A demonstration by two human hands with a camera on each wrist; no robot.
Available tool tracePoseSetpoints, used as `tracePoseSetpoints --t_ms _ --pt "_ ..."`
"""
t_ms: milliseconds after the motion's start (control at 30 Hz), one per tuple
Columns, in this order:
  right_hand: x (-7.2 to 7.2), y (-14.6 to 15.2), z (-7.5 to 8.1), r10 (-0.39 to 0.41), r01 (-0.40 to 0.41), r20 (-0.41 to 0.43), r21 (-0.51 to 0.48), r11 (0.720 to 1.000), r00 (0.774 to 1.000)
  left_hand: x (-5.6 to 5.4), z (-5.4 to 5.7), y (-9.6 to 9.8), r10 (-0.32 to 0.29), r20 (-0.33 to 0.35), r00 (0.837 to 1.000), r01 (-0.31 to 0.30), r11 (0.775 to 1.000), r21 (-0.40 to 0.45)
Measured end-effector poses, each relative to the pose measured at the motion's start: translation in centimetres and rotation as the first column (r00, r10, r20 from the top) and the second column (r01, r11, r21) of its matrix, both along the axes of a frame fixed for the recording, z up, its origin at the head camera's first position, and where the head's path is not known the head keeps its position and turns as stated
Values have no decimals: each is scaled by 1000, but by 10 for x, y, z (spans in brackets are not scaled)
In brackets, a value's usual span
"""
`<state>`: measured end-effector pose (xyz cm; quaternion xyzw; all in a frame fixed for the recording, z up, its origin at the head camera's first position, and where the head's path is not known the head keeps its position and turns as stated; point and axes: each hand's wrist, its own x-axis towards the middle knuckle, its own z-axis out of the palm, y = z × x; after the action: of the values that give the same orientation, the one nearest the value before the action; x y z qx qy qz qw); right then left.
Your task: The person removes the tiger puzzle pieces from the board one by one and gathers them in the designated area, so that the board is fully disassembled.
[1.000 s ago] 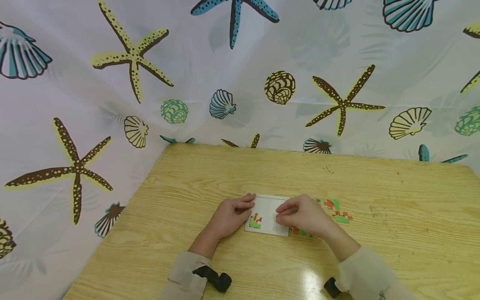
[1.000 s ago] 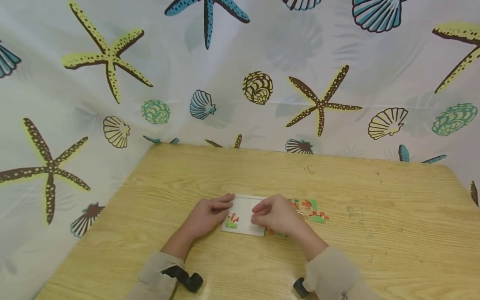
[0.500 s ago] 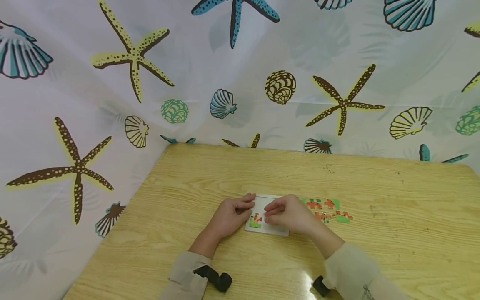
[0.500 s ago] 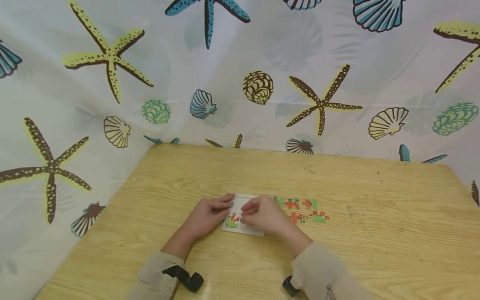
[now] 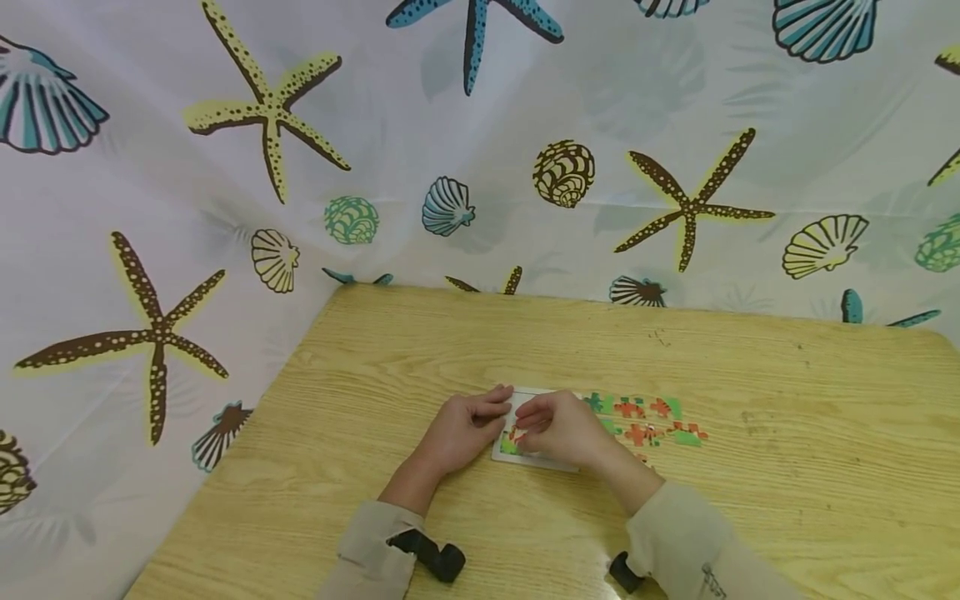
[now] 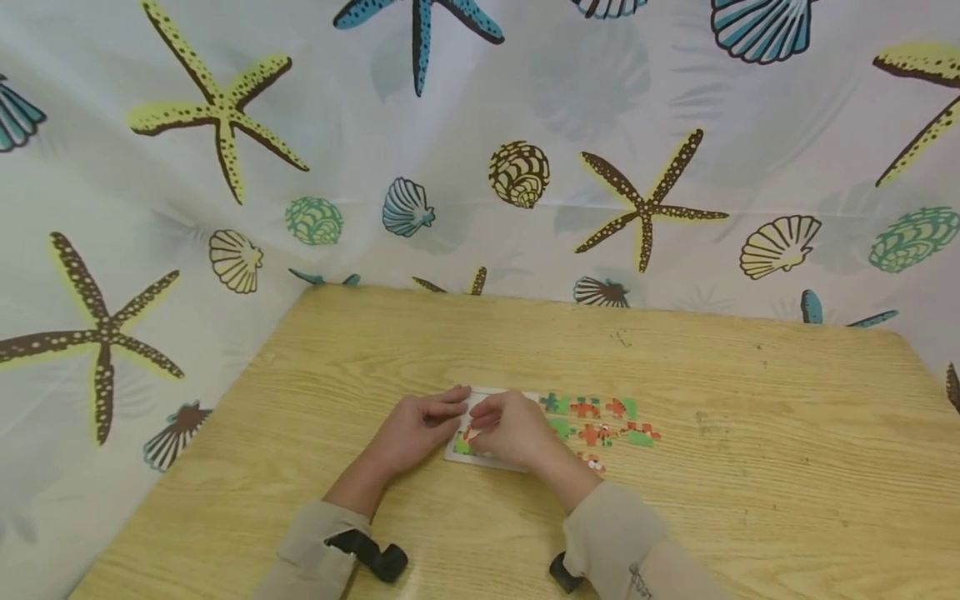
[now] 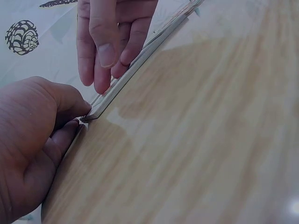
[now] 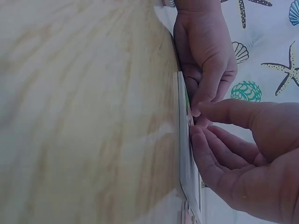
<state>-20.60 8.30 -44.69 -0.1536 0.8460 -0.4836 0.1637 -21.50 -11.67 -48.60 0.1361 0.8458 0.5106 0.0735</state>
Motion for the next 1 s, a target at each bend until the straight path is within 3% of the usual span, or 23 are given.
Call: tracePoseSetpoints --t_ms 300,567,1000 --pt "-1 -5 0 -28 28 -6 8 1000 1000 -1 0 -1 -2 -13 1000 2 1000 -12" --pt "0 -9 -3 -36 40 -55 83 996 998 0 -1 -1 1 -7 1000 -1 1000 -25" --pt "-3 -1 5 -36 39 -44 67 997 998 1 1 1 12 0 1000 -12 1000 -26"
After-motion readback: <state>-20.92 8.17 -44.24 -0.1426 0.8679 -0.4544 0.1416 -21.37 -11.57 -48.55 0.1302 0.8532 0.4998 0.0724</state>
